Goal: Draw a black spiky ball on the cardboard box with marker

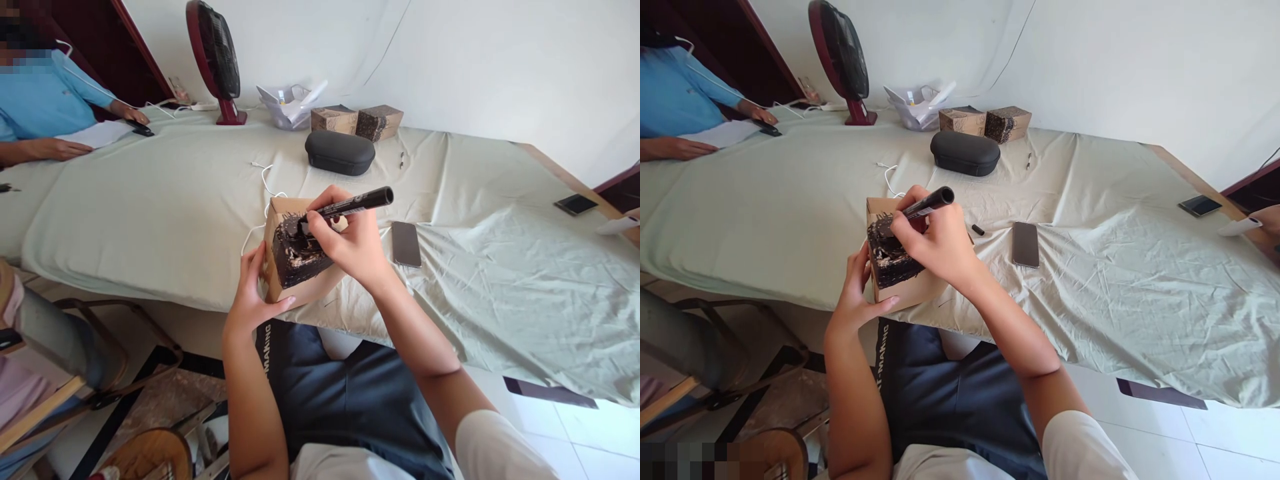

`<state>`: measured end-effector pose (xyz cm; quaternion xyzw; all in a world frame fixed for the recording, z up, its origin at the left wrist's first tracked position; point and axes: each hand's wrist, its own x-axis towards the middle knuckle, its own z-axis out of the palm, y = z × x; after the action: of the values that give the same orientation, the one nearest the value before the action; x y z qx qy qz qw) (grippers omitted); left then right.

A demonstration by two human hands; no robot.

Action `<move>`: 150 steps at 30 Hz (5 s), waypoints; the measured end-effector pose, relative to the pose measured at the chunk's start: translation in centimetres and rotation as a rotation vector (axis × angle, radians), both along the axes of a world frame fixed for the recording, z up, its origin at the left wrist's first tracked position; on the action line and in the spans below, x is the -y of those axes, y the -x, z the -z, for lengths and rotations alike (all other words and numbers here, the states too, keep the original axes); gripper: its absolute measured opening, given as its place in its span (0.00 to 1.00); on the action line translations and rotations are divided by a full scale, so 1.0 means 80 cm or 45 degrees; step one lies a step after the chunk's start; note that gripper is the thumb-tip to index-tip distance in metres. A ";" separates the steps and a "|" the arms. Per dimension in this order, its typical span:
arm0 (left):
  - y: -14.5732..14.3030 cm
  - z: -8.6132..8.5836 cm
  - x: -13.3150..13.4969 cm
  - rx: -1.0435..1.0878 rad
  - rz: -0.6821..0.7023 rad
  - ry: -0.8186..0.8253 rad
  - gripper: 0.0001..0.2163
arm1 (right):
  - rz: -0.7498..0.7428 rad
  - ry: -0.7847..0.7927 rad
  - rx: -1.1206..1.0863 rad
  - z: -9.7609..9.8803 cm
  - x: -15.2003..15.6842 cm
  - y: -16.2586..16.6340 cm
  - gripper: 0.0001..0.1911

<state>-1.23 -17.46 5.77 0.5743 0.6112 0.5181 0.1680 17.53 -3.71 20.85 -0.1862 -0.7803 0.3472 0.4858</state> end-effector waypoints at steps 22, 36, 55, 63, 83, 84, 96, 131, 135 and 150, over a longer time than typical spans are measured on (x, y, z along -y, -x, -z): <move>0.024 0.053 -0.015 0.166 0.006 -0.166 0.55 | -0.272 0.505 -0.333 0.042 -0.014 -0.042 0.05; 0.023 0.079 -0.025 0.407 0.035 -0.123 0.50 | -0.027 0.001 -0.538 0.065 -0.020 -0.042 0.03; -0.029 0.084 -0.073 0.424 -0.170 0.075 0.25 | 0.569 -0.069 0.629 0.226 -0.176 -0.086 0.21; -0.081 0.061 -0.119 0.114 -0.435 0.001 0.27 | 0.732 -0.222 -0.067 0.184 -0.150 -0.116 0.16; -0.135 -0.063 -0.046 0.777 -0.509 -0.558 0.20 | -0.293 0.041 -0.405 0.136 0.051 -0.078 0.13; -0.133 -0.064 -0.046 0.801 -0.514 -0.553 0.20 | -0.340 0.139 -0.419 0.138 0.054 -0.079 0.13; -0.146 -0.059 -0.039 0.475 -0.322 -0.179 0.27 | -0.273 0.172 -0.211 0.147 0.062 -0.079 0.11; -0.160 -0.069 -0.047 1.248 -0.113 -0.286 0.18 | -0.025 -0.541 -0.218 0.155 0.073 -0.086 0.07; -0.158 -0.075 -0.046 1.458 -0.060 -0.221 0.17 | -0.013 -0.527 -0.220 0.154 0.078 -0.091 0.10; -0.165 -0.076 -0.044 1.331 -0.118 -0.181 0.17 | 0.047 -0.438 -0.213 0.146 0.089 -0.091 0.14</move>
<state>11.96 -13.98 11.83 0.2216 0.4342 0.7823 0.3878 24.83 -10.81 9.16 -0.0851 -0.7815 0.2140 0.5799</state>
